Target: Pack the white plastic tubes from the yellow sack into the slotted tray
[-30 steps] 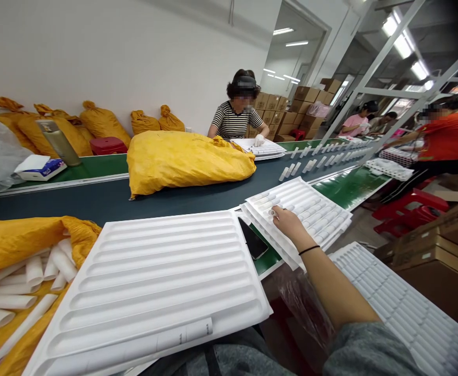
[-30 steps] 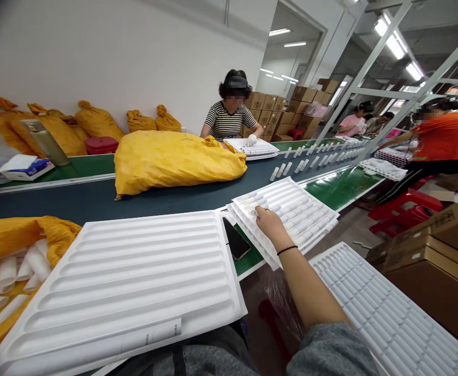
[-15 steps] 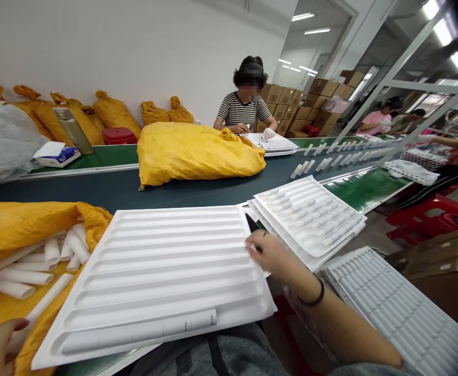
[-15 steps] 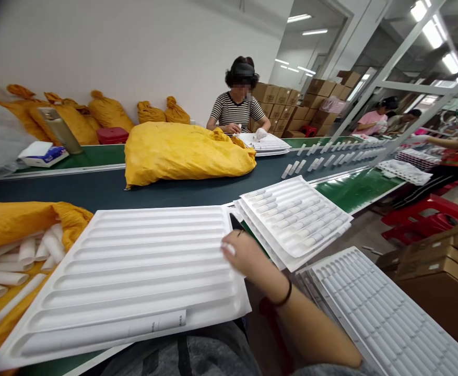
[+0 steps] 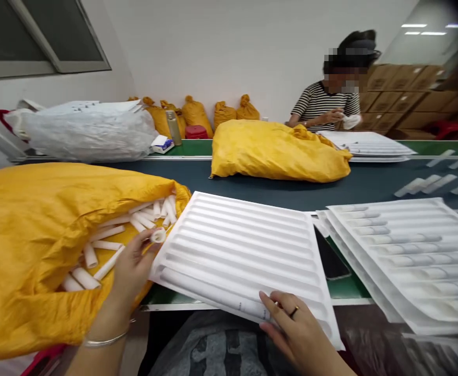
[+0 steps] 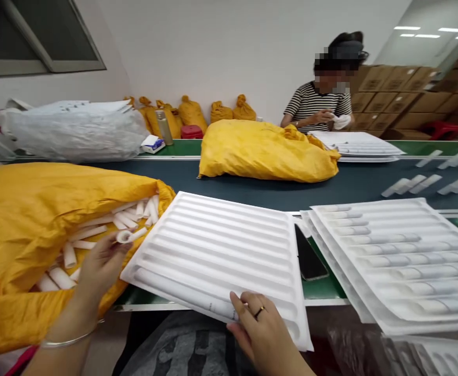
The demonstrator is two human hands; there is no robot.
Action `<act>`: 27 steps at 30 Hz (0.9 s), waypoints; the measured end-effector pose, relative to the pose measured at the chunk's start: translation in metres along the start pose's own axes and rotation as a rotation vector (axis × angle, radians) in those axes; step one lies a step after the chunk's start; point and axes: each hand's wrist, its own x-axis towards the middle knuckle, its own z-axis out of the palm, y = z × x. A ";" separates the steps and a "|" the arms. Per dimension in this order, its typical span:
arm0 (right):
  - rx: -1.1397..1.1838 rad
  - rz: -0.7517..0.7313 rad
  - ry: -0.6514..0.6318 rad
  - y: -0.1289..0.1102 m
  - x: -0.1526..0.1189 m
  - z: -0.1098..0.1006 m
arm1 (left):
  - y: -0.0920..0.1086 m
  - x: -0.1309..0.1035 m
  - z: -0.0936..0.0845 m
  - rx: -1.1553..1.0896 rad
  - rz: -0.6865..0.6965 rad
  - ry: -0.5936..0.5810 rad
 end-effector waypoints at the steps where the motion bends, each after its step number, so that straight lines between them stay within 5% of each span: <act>1: -0.014 -0.023 0.019 -0.002 0.001 0.004 | 0.011 -0.004 0.010 -0.136 0.009 -0.064; 6: 0.068 0.031 0.107 -0.010 0.009 0.001 | 0.050 -0.021 0.049 -0.492 0.052 -0.225; 10: 0.341 0.280 0.166 -0.002 0.030 -0.024 | 0.075 -0.035 0.065 -0.523 0.072 -0.447; 13: 0.483 0.325 0.212 0.008 0.051 -0.038 | 0.096 -0.040 0.071 -0.503 0.176 -0.547; 20: 0.307 0.142 0.356 0.009 0.079 -0.044 | 0.105 -0.027 0.064 -0.600 0.127 -0.253; 27: 0.406 0.068 0.295 -0.004 0.089 -0.050 | 0.118 -0.019 0.055 -0.103 0.611 -0.397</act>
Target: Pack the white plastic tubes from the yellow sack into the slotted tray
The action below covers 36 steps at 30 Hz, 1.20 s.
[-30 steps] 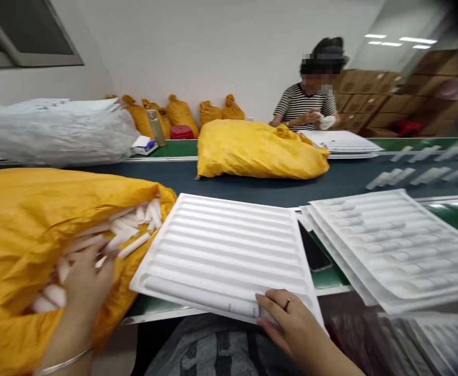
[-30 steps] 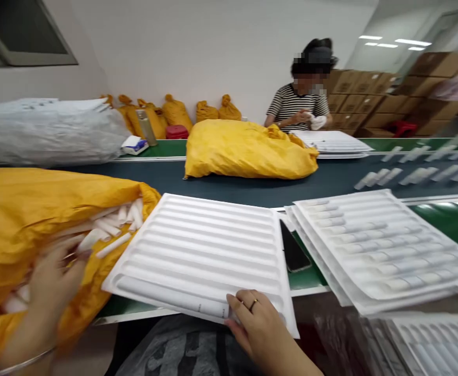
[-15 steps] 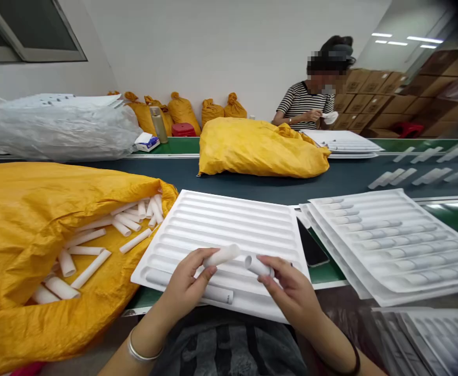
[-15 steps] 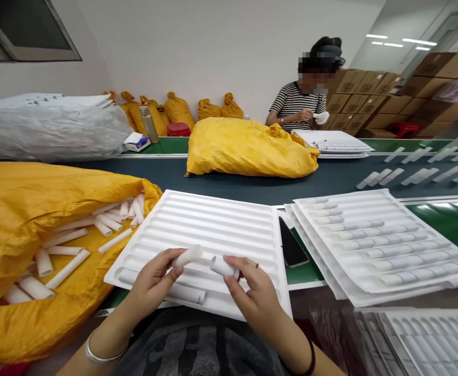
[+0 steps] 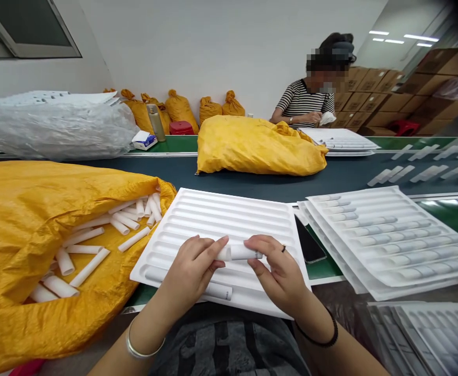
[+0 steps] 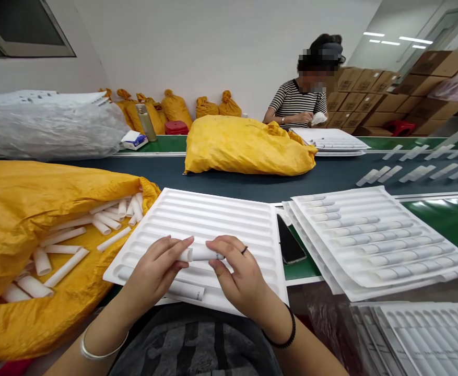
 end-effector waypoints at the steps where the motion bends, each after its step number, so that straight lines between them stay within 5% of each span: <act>1: 0.006 -0.013 -0.030 0.000 0.001 -0.001 | 0.003 0.002 -0.001 0.063 0.028 -0.010; 6: -0.016 -0.072 -0.110 0.002 0.004 -0.007 | 0.010 0.008 -0.004 0.144 0.129 -0.002; 13: -0.016 -0.018 -0.047 0.010 0.003 -0.011 | 0.003 0.006 -0.018 -0.110 -0.113 -0.042; 22: 0.054 0.210 -0.097 0.016 -0.004 -0.014 | 0.011 0.003 -0.010 0.012 0.096 0.157; 31: 0.175 0.148 -0.153 0.003 -0.014 -0.015 | 0.031 -0.007 0.008 -0.034 0.092 0.163; 36: -0.291 -0.038 -0.356 -0.001 -0.018 -0.006 | 0.022 -0.020 0.027 -0.035 0.203 -0.027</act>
